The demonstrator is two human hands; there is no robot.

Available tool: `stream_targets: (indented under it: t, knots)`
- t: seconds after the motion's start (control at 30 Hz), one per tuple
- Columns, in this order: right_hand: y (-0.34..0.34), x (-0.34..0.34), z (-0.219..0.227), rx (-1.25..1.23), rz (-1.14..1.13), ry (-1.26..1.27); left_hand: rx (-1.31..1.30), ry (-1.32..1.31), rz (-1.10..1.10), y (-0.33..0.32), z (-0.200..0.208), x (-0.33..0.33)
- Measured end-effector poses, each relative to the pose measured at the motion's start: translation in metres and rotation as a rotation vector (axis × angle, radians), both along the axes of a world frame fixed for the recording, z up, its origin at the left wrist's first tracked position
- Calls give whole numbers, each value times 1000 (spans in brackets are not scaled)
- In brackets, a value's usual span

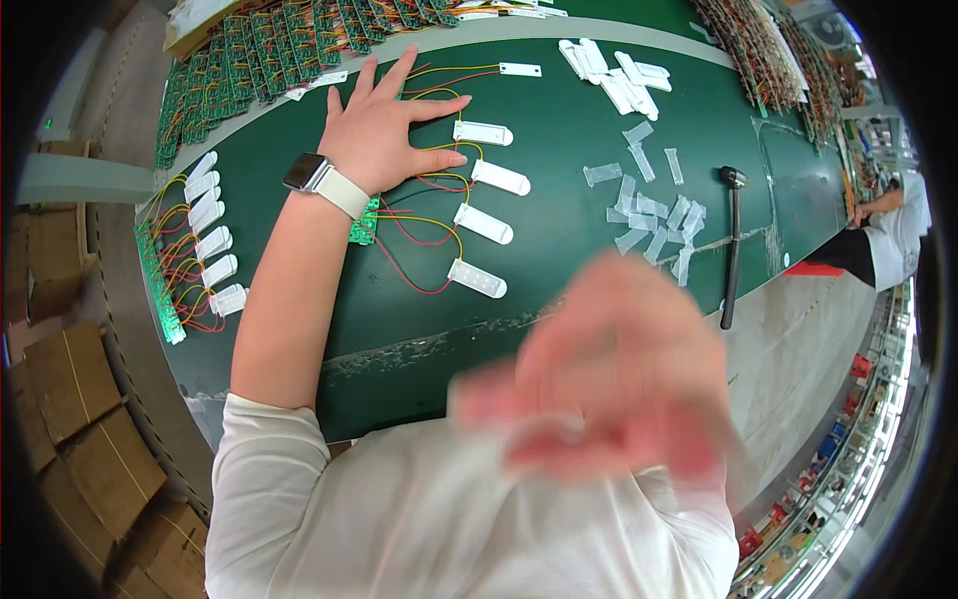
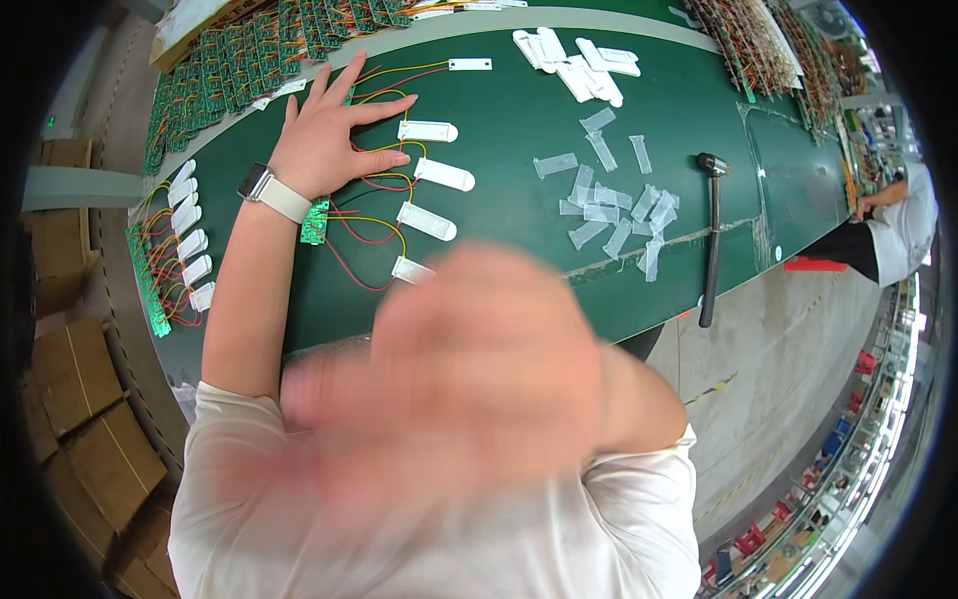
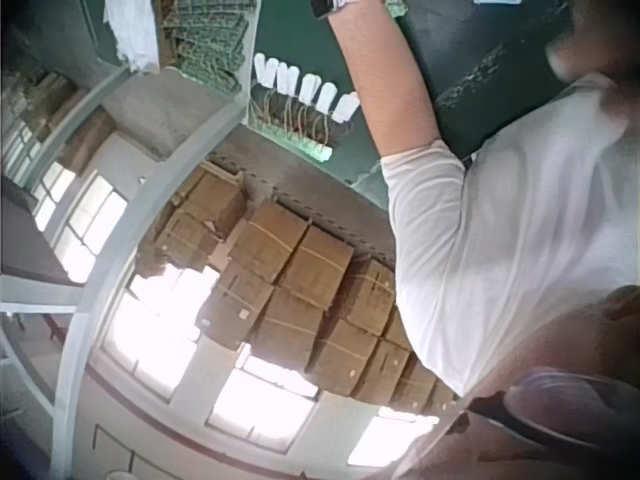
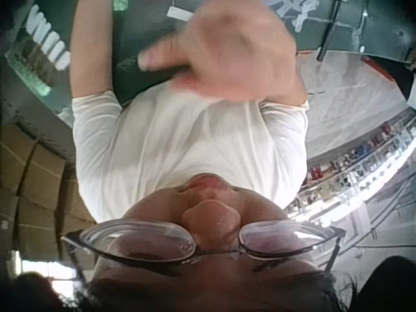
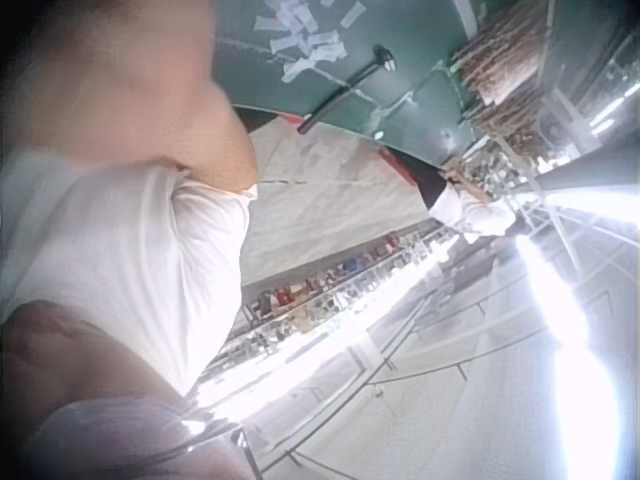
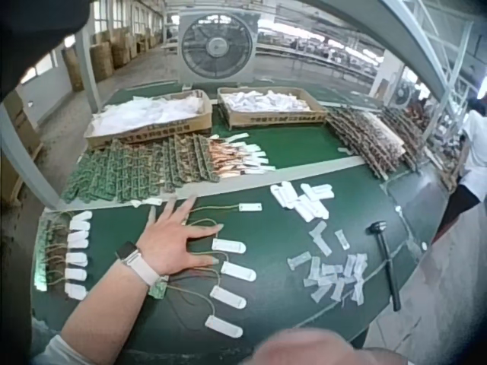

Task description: The person assembles small electronic components by attaching white components to circuit boards, then securing plastic clips with a small hammer.

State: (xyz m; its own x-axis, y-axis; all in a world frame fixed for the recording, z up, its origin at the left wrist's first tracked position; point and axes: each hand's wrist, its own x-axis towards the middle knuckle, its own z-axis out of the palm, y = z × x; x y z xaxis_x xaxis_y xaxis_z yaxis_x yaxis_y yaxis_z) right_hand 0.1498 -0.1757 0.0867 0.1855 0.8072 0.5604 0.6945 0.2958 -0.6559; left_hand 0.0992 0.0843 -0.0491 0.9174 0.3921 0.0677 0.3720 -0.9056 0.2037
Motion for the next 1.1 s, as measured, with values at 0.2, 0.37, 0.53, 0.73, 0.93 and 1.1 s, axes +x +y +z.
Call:
stream_targets:
  t: [0.2,0.37,0.53,0.73,0.93,1.1]
  knots:
    - [-22,6,-11,244,287,-162,-11,39,-8,-3,3,6]
    - [-25,8,-7,211,304,-91,-8,25,-13,-1,0,5]
    - [-21,17,-13,233,98,26,-20,42,-13,-2,6,5]
    - [-38,147,-90,-531,-983,145,-36,51,-1,-3,6,6]
    - [-29,162,-116,-699,-986,-8,-44,53,20,-2,4,2]
    - [-42,171,-134,-545,-876,-194,-42,31,13,-2,1,4]
